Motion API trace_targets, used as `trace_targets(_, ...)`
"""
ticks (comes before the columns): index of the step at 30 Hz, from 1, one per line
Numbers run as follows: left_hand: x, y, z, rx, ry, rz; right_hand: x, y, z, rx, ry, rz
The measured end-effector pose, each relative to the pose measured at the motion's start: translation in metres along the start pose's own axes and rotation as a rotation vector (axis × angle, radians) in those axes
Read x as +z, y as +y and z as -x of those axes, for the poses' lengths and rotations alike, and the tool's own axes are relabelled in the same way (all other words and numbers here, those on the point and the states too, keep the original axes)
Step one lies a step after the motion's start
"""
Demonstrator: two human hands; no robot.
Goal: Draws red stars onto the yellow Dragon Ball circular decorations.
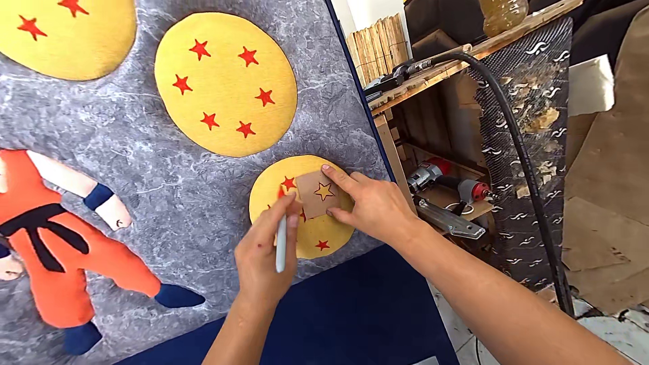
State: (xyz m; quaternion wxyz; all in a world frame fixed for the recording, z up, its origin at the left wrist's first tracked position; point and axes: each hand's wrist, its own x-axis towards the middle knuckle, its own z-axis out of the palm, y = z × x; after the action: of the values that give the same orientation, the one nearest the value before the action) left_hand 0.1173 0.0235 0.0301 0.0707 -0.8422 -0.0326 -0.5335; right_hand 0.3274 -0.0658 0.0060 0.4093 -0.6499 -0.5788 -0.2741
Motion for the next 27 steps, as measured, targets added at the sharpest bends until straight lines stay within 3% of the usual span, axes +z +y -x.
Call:
trace_targets(6,0.017,0.003,0.001,-0.011,0.103,0.156,0.003,0.001,0.001,-0.017,0.027,-0.009)
trace_targets(14,0.030,-0.002,0.038,0.180,0.029,-0.048,0.005,0.003,0.003,-0.043,0.066,-0.007)
trace_targets(27,0.036,-0.001,0.046,0.122,0.044,-0.006,0.005,0.004,0.003,-0.048,0.099,0.026)
